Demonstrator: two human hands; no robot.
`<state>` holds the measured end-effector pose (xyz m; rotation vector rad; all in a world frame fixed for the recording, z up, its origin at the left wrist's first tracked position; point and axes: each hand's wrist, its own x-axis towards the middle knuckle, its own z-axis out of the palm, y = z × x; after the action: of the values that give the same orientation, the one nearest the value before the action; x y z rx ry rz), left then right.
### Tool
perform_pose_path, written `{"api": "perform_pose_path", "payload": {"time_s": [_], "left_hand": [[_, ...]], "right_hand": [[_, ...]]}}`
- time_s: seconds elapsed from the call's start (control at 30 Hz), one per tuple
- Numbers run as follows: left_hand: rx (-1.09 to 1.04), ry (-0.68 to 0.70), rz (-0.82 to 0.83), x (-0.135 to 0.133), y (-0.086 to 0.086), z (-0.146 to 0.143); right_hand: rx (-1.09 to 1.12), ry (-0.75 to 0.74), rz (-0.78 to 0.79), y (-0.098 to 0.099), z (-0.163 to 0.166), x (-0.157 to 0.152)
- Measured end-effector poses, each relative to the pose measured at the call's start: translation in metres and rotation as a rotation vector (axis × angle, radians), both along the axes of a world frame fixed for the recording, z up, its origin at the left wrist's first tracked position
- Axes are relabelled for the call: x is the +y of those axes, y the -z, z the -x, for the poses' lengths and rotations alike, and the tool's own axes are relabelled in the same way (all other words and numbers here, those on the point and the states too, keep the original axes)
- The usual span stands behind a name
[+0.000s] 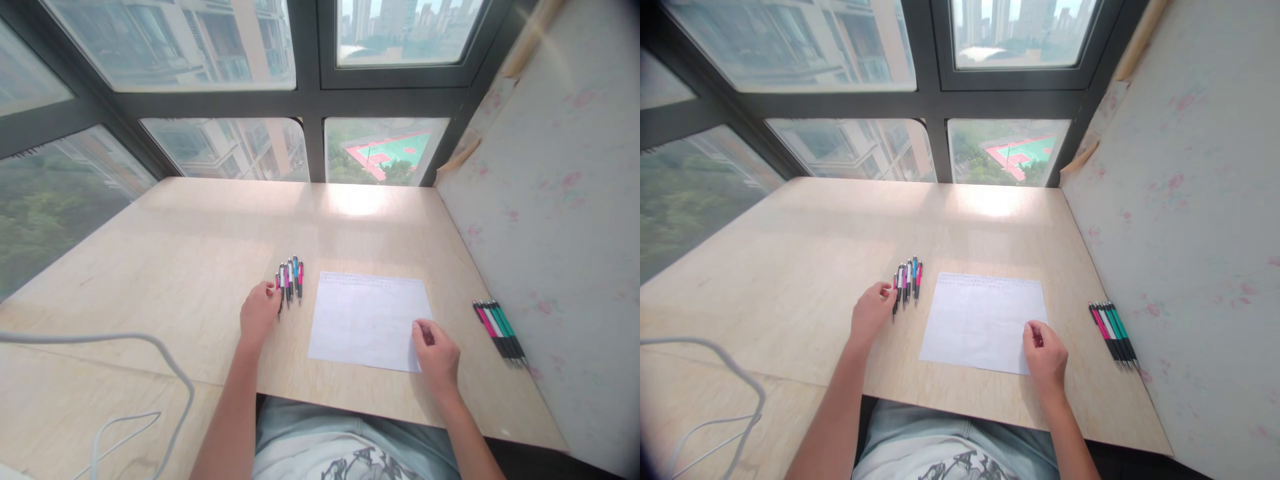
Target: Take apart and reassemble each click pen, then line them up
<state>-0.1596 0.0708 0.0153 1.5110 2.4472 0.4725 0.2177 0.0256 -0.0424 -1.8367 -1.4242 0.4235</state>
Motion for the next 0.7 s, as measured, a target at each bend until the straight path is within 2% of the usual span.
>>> {"api": "perform_pose_path", "payload": {"time_s": [0.37,0.7], "left_hand": [[-0.052,-0.041,0.031,0.006,0.004,0.005],[0.034,-0.097,0.082,0.015,0.005,0.004]], "right_hand": [[0.046,0.017,0.008,-0.003,0.0,0.001],[0.082,0.033,0.004,-0.002,0.0,0.001]]}}
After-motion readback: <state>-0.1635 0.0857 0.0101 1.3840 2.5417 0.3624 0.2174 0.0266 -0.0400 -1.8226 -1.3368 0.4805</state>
